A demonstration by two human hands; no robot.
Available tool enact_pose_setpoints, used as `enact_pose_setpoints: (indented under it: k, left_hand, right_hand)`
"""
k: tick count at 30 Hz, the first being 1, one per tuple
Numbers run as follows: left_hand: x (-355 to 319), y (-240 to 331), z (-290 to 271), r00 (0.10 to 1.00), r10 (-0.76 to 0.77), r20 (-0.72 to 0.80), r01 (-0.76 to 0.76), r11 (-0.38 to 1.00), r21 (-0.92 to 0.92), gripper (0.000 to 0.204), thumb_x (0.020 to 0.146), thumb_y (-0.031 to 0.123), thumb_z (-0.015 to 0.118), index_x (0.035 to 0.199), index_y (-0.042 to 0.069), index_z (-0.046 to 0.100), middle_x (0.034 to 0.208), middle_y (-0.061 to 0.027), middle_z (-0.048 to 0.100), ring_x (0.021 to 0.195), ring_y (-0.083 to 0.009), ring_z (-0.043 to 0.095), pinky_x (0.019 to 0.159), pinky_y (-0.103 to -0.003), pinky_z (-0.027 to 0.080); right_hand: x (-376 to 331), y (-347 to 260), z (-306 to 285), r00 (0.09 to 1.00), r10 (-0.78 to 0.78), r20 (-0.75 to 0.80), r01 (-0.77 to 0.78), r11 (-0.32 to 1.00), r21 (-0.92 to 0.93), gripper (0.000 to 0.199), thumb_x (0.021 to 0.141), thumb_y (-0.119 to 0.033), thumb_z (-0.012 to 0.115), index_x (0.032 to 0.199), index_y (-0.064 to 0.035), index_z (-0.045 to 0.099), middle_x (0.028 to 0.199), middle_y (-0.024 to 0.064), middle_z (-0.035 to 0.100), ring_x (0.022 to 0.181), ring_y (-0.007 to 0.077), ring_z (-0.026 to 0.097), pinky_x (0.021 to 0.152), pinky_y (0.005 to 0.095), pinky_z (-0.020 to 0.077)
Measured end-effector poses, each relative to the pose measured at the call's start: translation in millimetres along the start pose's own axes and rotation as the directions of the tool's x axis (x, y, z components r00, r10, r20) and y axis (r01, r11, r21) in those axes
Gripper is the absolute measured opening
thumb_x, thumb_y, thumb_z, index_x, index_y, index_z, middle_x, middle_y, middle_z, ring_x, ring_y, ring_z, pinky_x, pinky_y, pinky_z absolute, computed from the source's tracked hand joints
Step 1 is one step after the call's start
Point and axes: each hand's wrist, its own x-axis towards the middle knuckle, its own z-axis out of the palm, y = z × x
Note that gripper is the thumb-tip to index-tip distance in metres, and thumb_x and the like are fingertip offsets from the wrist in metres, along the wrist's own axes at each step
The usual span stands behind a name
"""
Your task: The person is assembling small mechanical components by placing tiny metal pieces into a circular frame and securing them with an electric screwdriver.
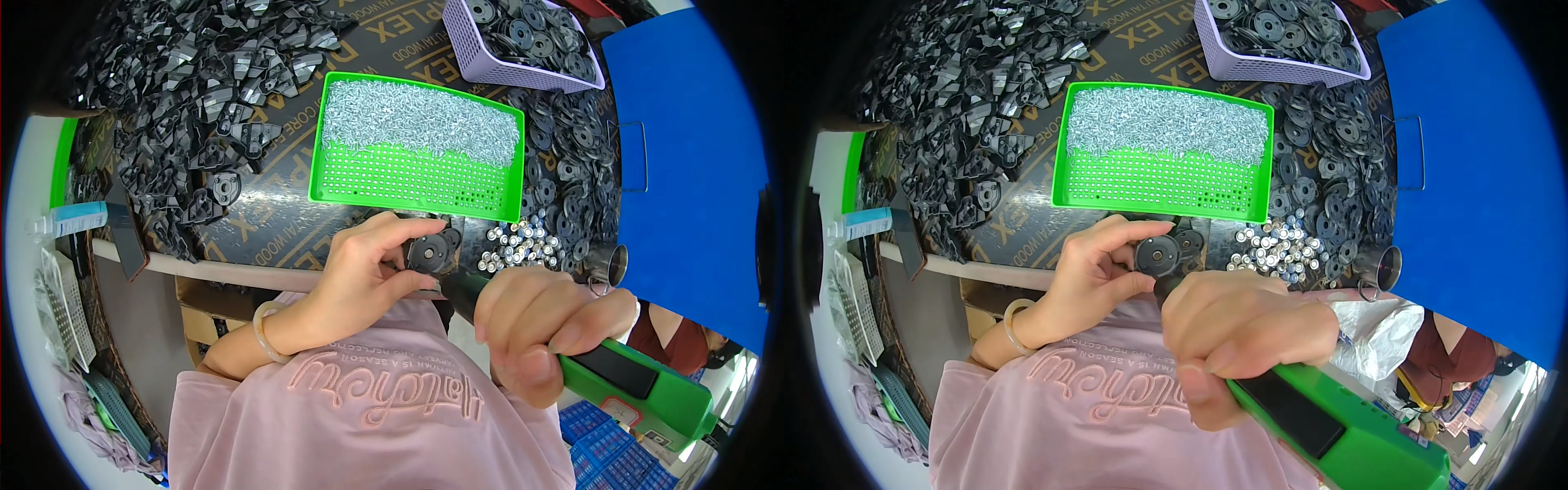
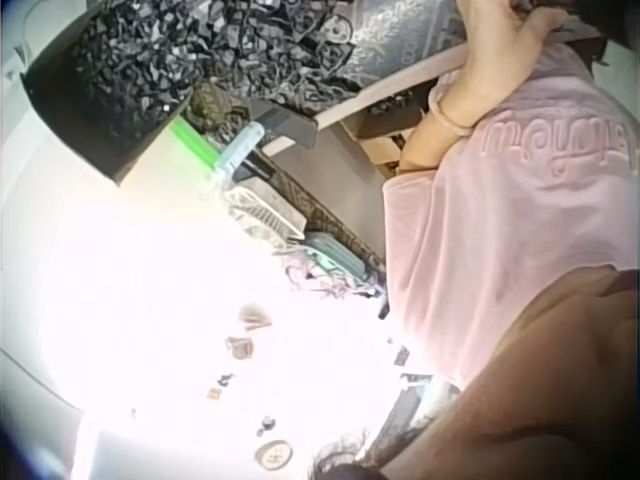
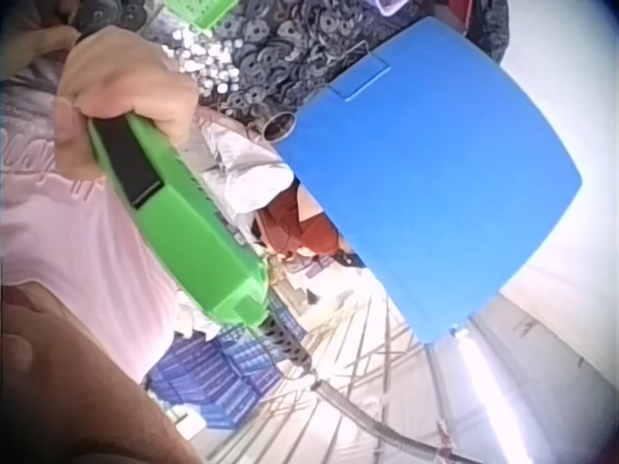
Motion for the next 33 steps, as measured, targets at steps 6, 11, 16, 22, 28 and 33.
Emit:
enact_pose_setpoints:
  k: [6, 11, 16, 22, 28, 33]
  left_hand:
    - [-5.1, 11.3, -13.2, 0.999, 0.027, -0.016, -0.026, 0.998, 0.054, 0.056, 0.070, -0.007, 0.080, 0.122, 0.007, 0.067, 0.086, -0.0059, 0.058, 0.059, -0.0118, 0.053, 0.054, -0.026, 0.044]
    - [-32.9, 25.0, -83.5, 0.969, 0.002, 0.247, -0.061, 0.970, 0.234, 0.049, 0.074, 0.005, 0.083, 0.120, 0.006, 0.069, 0.103, -0.0058, 0.064, 0.072, -0.0098, 0.054, 0.059, -0.026, 0.044]
    - [-121.9, 29.7, -175.0, 0.836, -0.517, 0.182, 0.360, 0.767, 0.531, 0.058, 0.070, 0.002, 0.085, 0.125, 0.005, 0.067, 0.091, -0.0052, 0.068, 0.069, -0.0103, 0.061, 0.057, -0.024, 0.048]
    - [-164.3, 5.8, -190.0, 0.575, -0.726, -0.376, 0.814, 0.466, 0.345, 0.042, 0.079, -0.003, 0.073, 0.121, -0.002, 0.067, 0.085, -0.0100, 0.070, 0.069, -0.0145, 0.070, 0.055, -0.028, 0.057]
    - [-85.5, 64.4, -109.9, 0.994, -0.108, 0.009, 0.088, 0.850, 0.520, 0.020, 0.090, 0.000, 0.063, 0.108, -0.006, 0.068, 0.087, -0.0125, 0.069, 0.064, -0.0170, 0.070, 0.053, -0.025, 0.055]
    - [-36.5, 128.2, -38.7, 0.899, 0.347, 0.269, -0.439, 0.723, 0.534, 0.030, 0.078, 0.010, 0.074, 0.107, 0.006, 0.073, 0.082, -0.0077, 0.066, 0.065, -0.0153, 0.065, 0.062, -0.036, 0.054]
  right_hand:
    - [-5.2, -0.2, 6.5, 0.983, -0.047, -0.175, 0.077, 0.982, 0.170, 0.032, 0.093, -0.011, 0.068, 0.111, -0.0083, 0.042, 0.066, 0.0034, 0.052, 0.051, 0.0146, 0.047, 0.048, 0.0312, 0.0434]
    - [4.4, -6.4, -17.3, 0.935, -0.186, -0.302, 0.179, 0.982, -0.051, 0.050, 0.092, -0.027, 0.073, 0.125, -0.0083, 0.040, 0.074, 0.0028, 0.053, 0.056, 0.0153, 0.051, 0.053, 0.0309, 0.0450]
    - [3.3, 2.5, -48.3, 0.910, -0.228, -0.346, 0.124, 0.946, -0.298, 0.087, 0.087, -0.061, 0.066, 0.145, -0.0064, 0.030, 0.080, 0.0049, 0.054, 0.064, 0.0165, 0.054, 0.063, 0.0353, 0.0482]
    - [2.1, -1.5, -67.7, 0.876, -0.173, -0.450, -0.078, 0.870, -0.487, 0.095, 0.086, -0.067, 0.063, 0.146, -0.0029, 0.027, 0.105, 0.0240, 0.064, 0.092, 0.0358, 0.068, 0.089, 0.0538, 0.0527]
    - [4.4, -2.8, -67.3, 0.874, -0.246, -0.419, -0.049, 0.814, -0.579, 0.098, 0.086, -0.069, 0.060, 0.147, -0.0010, 0.026, 0.120, 0.0324, 0.058, 0.111, 0.0440, 0.062, 0.101, 0.0572, 0.0459]
    - [-2.1, -7.6, -70.3, 0.893, -0.183, -0.411, -0.046, 0.871, -0.489, 0.085, 0.091, -0.059, 0.060, 0.148, -0.0047, 0.027, 0.130, 0.0279, 0.055, 0.124, 0.0441, 0.053, 0.113, 0.0590, 0.0323]
